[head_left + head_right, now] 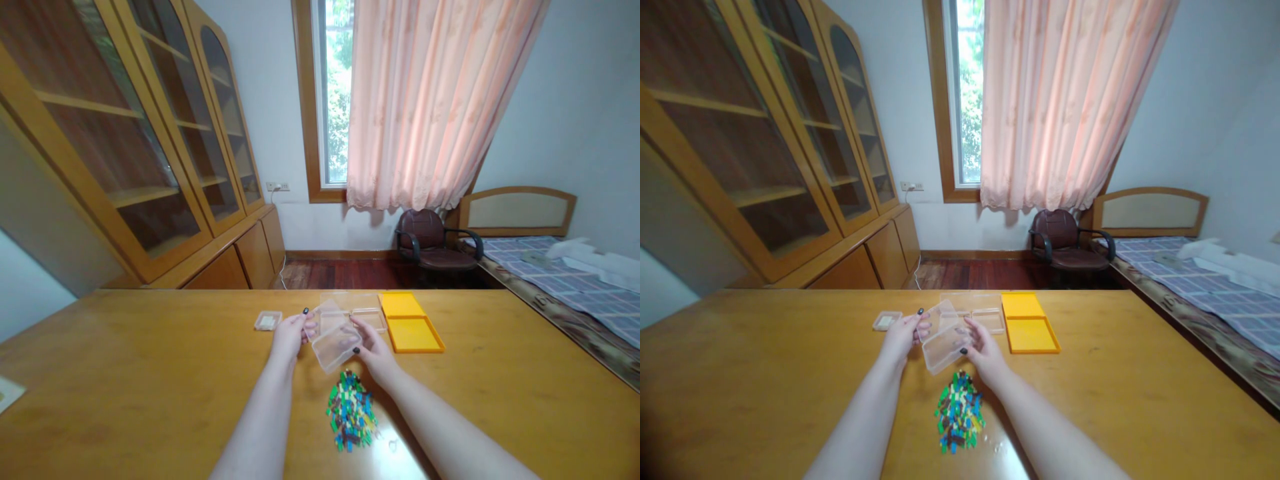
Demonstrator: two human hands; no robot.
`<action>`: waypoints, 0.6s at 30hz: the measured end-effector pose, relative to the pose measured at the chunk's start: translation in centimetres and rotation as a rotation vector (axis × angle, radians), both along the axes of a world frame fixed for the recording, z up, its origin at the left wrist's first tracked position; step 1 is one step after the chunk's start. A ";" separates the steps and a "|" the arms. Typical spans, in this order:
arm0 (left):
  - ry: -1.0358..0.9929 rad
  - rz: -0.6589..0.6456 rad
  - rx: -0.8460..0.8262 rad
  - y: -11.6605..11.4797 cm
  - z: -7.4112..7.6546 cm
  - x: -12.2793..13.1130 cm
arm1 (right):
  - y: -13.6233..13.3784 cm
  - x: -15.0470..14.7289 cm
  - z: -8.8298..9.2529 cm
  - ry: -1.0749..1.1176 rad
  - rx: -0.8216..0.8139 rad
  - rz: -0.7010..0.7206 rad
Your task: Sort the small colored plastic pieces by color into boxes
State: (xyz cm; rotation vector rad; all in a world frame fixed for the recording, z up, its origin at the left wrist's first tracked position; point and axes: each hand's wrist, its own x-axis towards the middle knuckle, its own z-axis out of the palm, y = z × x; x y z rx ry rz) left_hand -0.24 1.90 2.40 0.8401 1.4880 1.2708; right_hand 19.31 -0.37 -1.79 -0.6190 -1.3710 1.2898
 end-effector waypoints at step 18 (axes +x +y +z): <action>0.341 -0.249 0.237 -0.8 0.6 0.5 | -0.9 1.5 1.3 -0.644 0.346 -0.274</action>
